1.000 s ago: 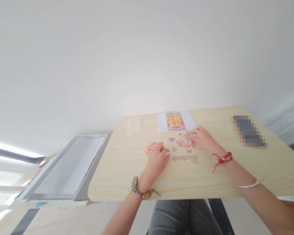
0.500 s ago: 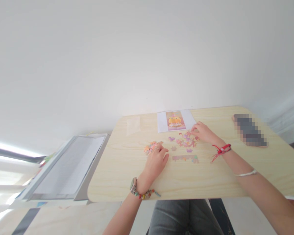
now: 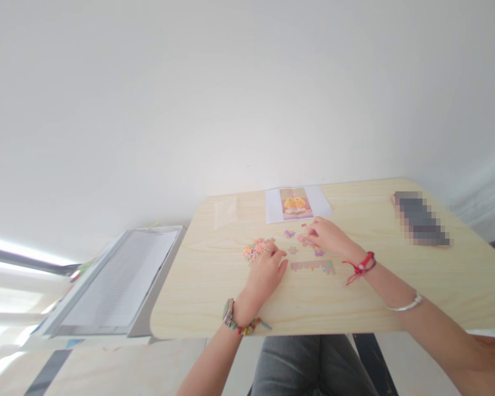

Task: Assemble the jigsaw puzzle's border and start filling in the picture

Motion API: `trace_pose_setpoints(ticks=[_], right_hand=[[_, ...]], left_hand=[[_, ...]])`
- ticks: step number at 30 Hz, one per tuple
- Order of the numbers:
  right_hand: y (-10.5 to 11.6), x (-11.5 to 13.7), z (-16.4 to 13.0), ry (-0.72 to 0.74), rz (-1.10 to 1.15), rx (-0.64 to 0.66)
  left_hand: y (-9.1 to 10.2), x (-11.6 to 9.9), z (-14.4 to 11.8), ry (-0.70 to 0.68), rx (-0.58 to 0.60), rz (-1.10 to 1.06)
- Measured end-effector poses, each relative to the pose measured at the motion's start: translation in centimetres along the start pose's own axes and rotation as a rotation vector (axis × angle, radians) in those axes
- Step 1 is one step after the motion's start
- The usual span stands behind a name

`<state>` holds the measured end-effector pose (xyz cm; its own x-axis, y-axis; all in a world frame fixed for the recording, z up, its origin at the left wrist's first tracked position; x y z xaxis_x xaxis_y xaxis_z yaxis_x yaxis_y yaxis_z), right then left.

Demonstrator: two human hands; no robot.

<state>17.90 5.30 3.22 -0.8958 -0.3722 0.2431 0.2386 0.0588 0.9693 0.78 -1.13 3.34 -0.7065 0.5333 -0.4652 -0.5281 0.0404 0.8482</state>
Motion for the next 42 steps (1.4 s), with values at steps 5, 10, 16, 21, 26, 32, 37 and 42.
trace_pose_setpoints(ticks=[5,10,16,21,26,32,37,42], right_hand=[[0.1,1.1,0.6,-0.062,-0.05,0.154],[0.7,1.4,1.2,-0.085,-0.23,0.177],[0.7,1.7,0.8,-0.096,-0.273,0.143],[0.7,2.0,0.5,-0.111,-0.3,0.145],[0.8,2.3,0.8,-0.046,-0.312,0.135],[0.8,0.9,0.6,-0.064,-0.089,-0.028],[0.1,-0.2,0.4,-0.089,0.172,-0.168],[0.8,0.5,-0.2,-0.031,0.178,-0.257]], left_hand=[[0.1,0.1,-0.2,-0.039,-0.022,-0.012],[0.0,0.2,-0.3,-0.033,-0.019,-0.012],[0.2,0.2,-0.4,-0.016,-0.002,-0.019],[0.2,0.4,-0.5,-0.002,-0.017,-0.024],[0.3,0.3,-0.8,-0.03,-0.055,-0.02],[0.3,0.6,-1.0,-0.02,-0.062,-0.01],[0.2,0.5,-0.9,-0.005,-0.036,-0.008],[0.1,0.4,-0.9,0.022,-0.018,-0.014]])
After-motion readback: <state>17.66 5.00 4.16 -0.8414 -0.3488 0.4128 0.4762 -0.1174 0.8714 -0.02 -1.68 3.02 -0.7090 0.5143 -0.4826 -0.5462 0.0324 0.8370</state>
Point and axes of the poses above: each hand's wrist, its own z-axis towards the middle knuckle, its own y-axis out of the back of the hand, x = y × z, the point moved 6 cm from there along z, towards the middle knuckle, and after that the axes turned 7 degrees about -z, right-handed, at the moved point
